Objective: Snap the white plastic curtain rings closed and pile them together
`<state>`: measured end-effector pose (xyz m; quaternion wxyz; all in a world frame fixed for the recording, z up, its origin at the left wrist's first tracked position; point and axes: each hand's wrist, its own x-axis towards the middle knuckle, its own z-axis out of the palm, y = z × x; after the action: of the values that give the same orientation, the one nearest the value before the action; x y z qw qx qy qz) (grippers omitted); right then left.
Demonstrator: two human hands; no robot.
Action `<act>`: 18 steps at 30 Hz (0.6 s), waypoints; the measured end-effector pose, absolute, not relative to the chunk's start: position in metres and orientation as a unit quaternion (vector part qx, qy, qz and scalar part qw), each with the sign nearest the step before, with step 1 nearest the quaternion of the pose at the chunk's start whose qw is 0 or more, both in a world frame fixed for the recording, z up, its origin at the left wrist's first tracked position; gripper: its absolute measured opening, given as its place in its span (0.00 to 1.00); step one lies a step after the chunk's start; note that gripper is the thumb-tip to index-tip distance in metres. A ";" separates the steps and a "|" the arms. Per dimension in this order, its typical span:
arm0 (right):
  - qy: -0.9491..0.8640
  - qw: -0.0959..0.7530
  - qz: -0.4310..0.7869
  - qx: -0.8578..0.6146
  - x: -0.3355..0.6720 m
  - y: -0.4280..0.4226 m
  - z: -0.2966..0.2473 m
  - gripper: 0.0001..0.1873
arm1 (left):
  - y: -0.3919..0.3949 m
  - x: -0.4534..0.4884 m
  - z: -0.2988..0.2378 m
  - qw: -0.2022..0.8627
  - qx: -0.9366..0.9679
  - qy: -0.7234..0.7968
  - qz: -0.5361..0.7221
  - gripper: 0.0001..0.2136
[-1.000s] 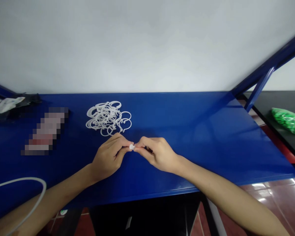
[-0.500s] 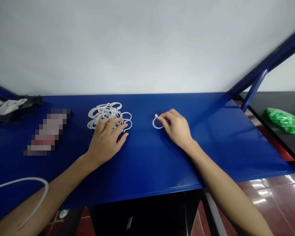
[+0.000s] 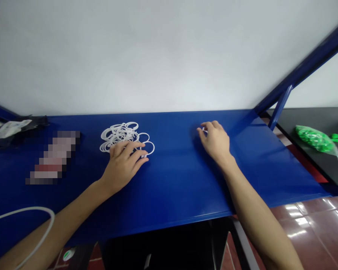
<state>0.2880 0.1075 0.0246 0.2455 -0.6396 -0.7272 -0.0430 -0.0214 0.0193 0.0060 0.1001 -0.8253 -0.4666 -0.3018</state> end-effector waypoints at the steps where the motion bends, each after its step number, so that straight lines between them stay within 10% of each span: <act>1: -0.764 0.274 -0.011 -0.584 0.278 0.100 0.026 0.15 | 0.016 -0.019 0.008 0.093 -0.828 -0.460 -0.307 0.03; 8: -0.909 0.279 0.147 -0.271 0.218 0.044 0.031 0.14 | 0.001 -0.004 0.018 -0.106 -0.840 -0.401 -0.349 0.03; 18: -0.885 0.340 0.230 -0.220 0.219 0.039 0.030 0.06 | 0.000 -0.007 0.019 -0.251 -0.773 -0.433 -0.390 0.09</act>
<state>0.2186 0.0389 0.0301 0.3403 -0.2204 -0.8846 0.2303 -0.0070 -0.0004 0.0191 -0.2515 -0.7726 -0.4335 -0.3898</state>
